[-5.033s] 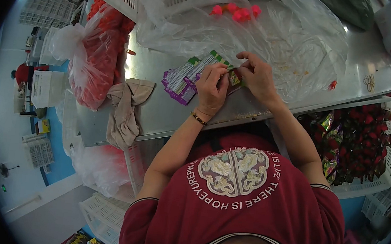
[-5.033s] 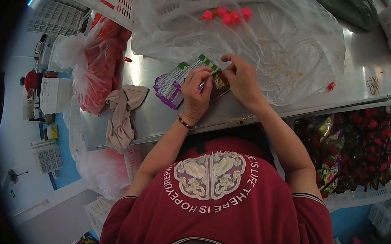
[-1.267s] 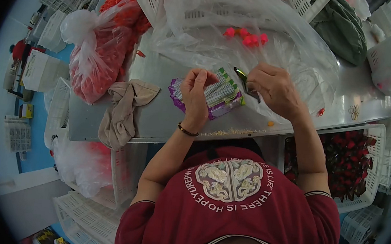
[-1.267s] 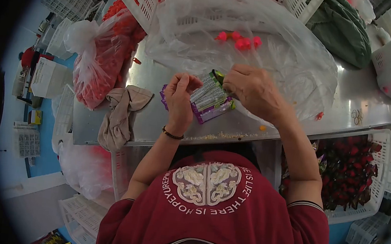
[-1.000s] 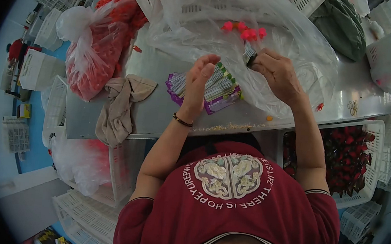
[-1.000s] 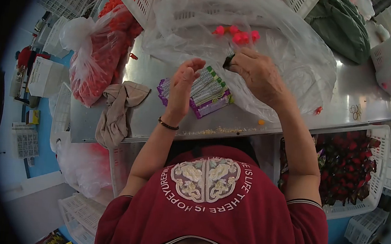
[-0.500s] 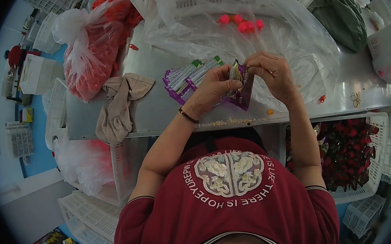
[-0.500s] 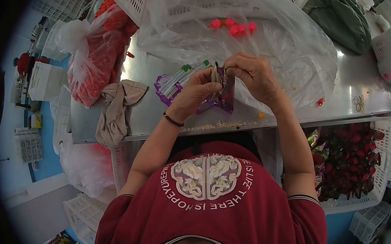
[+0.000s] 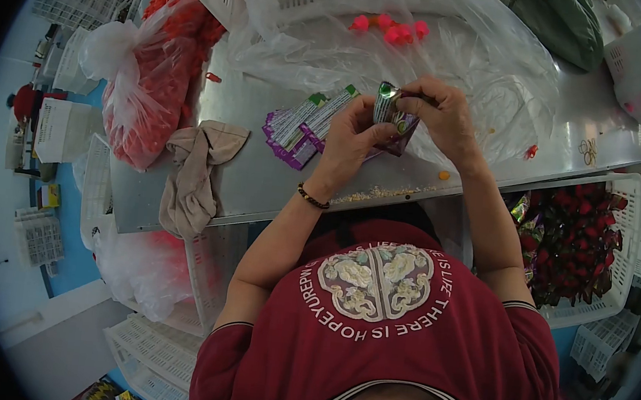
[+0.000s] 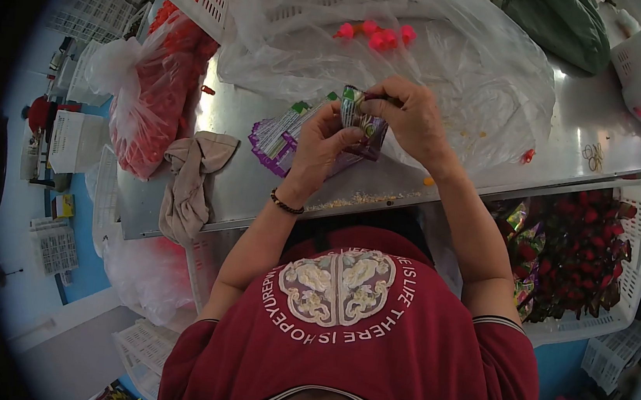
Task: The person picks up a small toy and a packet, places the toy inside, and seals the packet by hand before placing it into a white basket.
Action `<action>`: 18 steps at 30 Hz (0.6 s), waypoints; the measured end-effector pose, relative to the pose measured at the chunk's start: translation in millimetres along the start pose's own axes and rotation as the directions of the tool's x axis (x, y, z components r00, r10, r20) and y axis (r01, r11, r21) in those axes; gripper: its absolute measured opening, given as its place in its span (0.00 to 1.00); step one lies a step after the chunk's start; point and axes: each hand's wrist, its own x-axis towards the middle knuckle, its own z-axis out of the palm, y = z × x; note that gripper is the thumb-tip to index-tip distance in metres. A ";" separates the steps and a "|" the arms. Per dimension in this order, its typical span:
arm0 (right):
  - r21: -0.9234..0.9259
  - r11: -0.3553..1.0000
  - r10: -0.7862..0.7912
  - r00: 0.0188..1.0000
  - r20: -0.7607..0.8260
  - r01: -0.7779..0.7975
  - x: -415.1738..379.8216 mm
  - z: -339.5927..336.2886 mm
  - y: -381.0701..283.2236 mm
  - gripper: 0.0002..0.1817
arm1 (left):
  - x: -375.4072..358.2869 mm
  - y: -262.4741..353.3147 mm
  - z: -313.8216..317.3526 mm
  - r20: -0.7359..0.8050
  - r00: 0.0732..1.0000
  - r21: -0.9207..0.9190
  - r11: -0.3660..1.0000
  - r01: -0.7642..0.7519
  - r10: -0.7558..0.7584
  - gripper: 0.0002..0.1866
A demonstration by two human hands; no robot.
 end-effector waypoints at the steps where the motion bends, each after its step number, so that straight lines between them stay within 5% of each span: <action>1: -0.022 0.999 -0.033 0.998 -0.047 0.032 0.4 -0.4 1.6 0.06 | -1.4 -2.3 -1.4 0.004 0.998 -0.009 0.998 0.062 -0.062 0.07; 6: 0.136 0.990 -0.014 0.982 -0.189 0.041 0.6 -6.5 7.3 0.04 | -4.9 -17.3 -13.1 -0.028 0.993 0.127 0.985 0.121 -0.118 0.05; 13: 0.313 0.949 0.052 0.952 -0.301 0.047 1.0 -7.4 7.1 0.04 | -10.4 -20.2 -2.1 -0.080 0.995 0.220 0.974 -0.047 0.067 0.07; 18: 0.255 0.962 0.000 0.931 -0.365 0.100 0.8 -10.4 12.5 0.05 | -14.3 -23.4 1.8 -0.040 0.989 0.387 0.915 -0.117 0.143 0.08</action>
